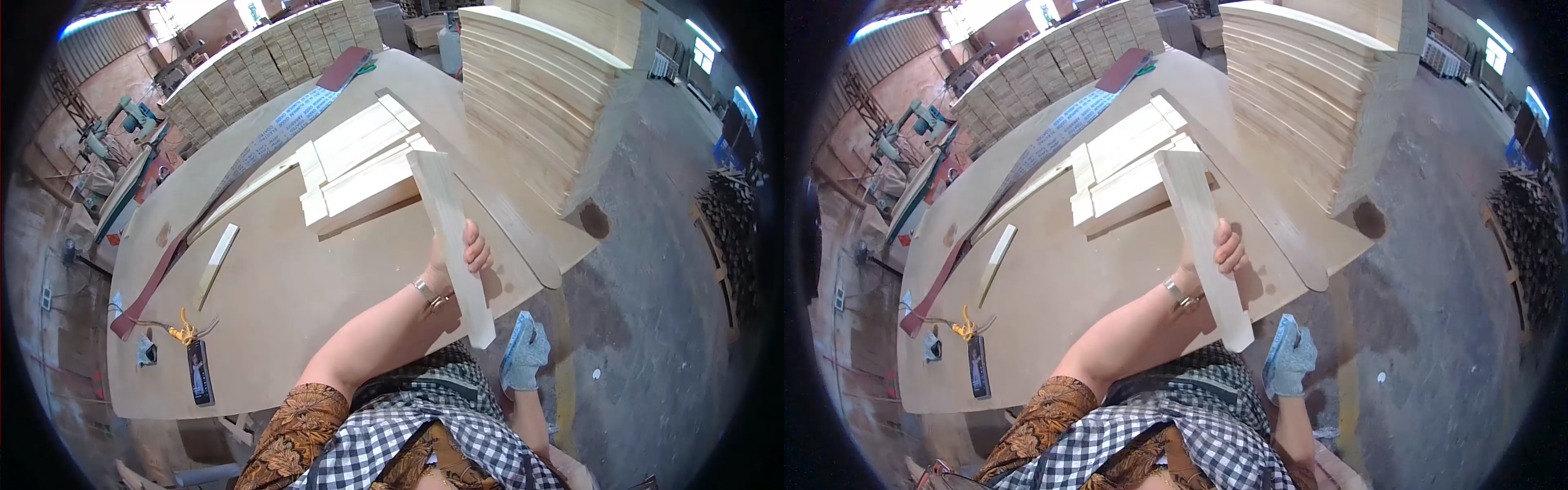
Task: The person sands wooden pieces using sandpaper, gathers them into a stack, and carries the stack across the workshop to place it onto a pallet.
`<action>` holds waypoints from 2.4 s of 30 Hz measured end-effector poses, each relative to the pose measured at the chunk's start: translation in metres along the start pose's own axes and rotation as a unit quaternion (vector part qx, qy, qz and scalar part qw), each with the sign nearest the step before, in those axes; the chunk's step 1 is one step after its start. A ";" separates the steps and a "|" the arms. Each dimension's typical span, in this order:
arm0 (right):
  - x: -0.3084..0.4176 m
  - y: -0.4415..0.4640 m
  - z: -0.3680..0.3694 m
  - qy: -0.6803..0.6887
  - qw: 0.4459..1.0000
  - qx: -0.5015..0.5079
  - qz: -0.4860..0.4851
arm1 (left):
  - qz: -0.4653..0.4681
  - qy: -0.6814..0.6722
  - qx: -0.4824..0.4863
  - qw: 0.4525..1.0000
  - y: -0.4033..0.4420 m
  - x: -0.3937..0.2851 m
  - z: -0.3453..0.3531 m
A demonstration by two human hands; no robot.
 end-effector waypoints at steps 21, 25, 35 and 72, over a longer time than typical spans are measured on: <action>-0.042 -0.031 0.000 -0.058 0.989 0.116 0.068 | -0.307 0.523 -0.265 0.750 -0.049 -0.035 0.002; -0.042 -0.030 0.001 -0.087 0.989 0.115 0.030 | -0.248 0.795 -0.176 0.526 -0.043 -0.044 0.014; -0.030 -0.020 0.001 -0.122 0.974 0.185 0.045 | -0.391 0.621 -0.083 0.674 -0.054 -0.054 0.018; 0.034 0.042 -0.027 -0.016 1.000 0.004 0.009 | 0.010 0.894 -0.379 0.239 -0.060 -0.134 -0.012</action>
Point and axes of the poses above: each hand's wrist, its own y-axis towards the middle knuckle, its own z-axis out of the palm, x = y × z, the point moved 6 cm from there along y, towards the middle knuckle, and after that the axes turned 12 degrees about -z, right-handed, at the moved point
